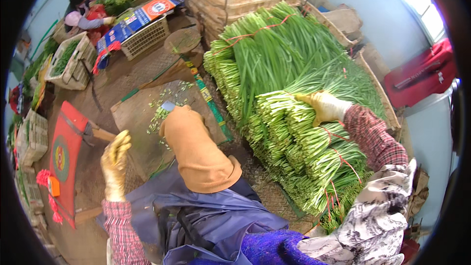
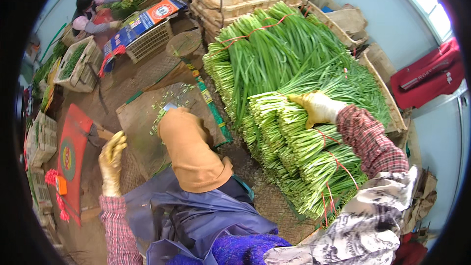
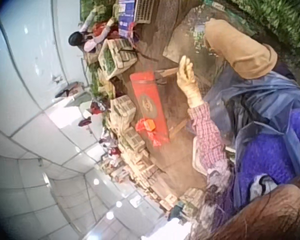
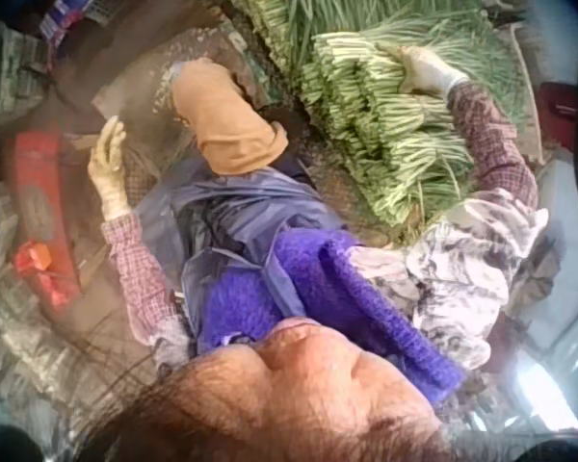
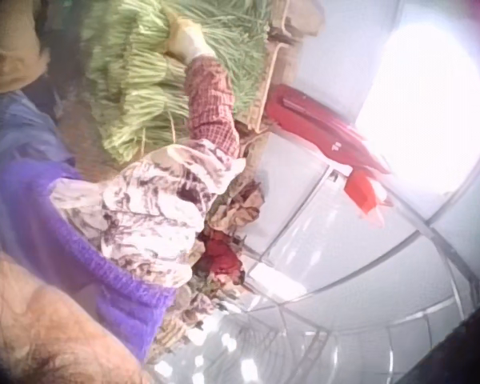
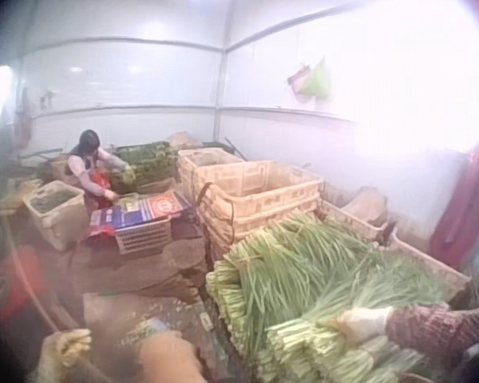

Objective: The person trims the ends of green onion bundles using a cleaver on a wooden board, then places the trimmed bundles into a white plastic basket. The person repeats this process for multiple bundles.

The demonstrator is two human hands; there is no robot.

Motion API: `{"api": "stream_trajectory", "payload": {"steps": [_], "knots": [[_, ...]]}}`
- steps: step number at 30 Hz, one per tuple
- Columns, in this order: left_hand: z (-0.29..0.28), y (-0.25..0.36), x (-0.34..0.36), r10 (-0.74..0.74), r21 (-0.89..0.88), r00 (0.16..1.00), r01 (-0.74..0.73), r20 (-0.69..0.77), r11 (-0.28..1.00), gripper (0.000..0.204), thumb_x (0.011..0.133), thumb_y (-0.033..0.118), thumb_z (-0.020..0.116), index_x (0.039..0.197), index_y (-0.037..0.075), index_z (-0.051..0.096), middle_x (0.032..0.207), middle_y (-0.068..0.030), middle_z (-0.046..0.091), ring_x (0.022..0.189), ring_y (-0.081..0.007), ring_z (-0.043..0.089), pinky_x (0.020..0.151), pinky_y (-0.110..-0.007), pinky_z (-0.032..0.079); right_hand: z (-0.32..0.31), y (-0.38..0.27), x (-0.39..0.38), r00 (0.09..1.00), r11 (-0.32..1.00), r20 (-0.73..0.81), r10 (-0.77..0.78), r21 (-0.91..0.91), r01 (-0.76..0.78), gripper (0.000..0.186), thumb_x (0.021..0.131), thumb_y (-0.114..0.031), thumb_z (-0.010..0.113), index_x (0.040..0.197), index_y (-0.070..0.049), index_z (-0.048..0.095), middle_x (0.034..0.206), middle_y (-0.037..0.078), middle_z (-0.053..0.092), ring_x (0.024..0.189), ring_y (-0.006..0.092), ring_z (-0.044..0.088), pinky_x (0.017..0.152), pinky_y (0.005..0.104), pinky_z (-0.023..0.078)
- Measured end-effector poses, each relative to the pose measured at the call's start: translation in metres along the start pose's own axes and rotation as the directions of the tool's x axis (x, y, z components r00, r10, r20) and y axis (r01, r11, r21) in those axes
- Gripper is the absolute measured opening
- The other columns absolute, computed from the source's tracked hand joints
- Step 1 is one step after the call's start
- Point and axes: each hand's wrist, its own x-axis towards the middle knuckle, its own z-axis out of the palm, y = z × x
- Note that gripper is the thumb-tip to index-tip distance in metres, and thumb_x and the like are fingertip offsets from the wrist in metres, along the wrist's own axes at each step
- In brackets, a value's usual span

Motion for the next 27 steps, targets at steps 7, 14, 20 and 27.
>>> {"api": "stream_trajectory", "payload": {"steps": [7, 14, 20, 27], "knots": [[0.0, 0.007, -0.012, 0.115, 0.463, 0.959, -0.228, 0.259, 0.857, 0.05, 0.08, 0.012, 0.073, 0.127, 0.009, 0.058, 0.123, -0.0145, 0.063, 0.112, -0.0313, 0.061, 0.095, -0.039, 0.049, -0.066, -0.02, -0.029, 0.886, 0.826, -0.417, 0.204, 0.559, 0.073, 0.082, 0.043, -0.002, 0.083, 0.122, 0.0, 0.059, 0.108, 0.009, 0.067, 0.102, 0.0208, 0.062, 0.094, 0.0337, 0.047], [-0.002, 0.065, 0.079, 0.452, 0.042, 0.89, -0.454, 0.053, 0.89, 0.109, 0.065, 0.032, 0.087, 0.149, 0.003, 0.023, 0.151, -0.0213, 0.032, 0.139, -0.0312, 0.034, 0.113, -0.041, 0.031, -0.202, -0.19, 0.076, 0.864, 0.599, -0.504, -0.003, 0.691, 0.405, 0.083, 0.059, -0.01, 0.084, 0.134, -0.002, 0.049, 0.119, 0.012, 0.063, 0.104, 0.0206, 0.062, 0.084, 0.0337, 0.055], [-0.088, 0.066, 0.11, -0.033, -0.678, 0.982, 0.151, 0.184, 0.719, 0.067, 0.094, 0.02, 0.061, 0.149, 0.013, 0.023, 0.157, -0.0145, 0.018, 0.145, -0.0231, 0.017, 0.109, -0.037, 0.038, -0.243, -0.39, 0.228, 0.465, 0.336, -0.666, -0.583, 0.324, 0.884, 0.081, 0.068, -0.021, 0.083, 0.138, -0.006, 0.045, 0.124, 0.015, 0.062, 0.109, 0.0222, 0.062, 0.091, 0.0341, 0.052], [-0.139, -0.141, 0.098, -0.443, -0.465, 0.896, 0.38, -0.031, 0.8, 0.069, 0.082, 0.016, 0.072, 0.14, 0.005, 0.037, 0.138, -0.0137, 0.034, 0.125, -0.0289, 0.036, 0.107, -0.041, 0.036, -0.045, -0.326, 0.471, 0.838, 0.75, -0.339, -0.427, 0.385, 0.538, 0.077, 0.081, -0.039, 0.071, 0.146, -0.014, 0.038, 0.13, 0.016, 0.058, 0.116, 0.0322, 0.058, 0.096, 0.0389, 0.048]]}}
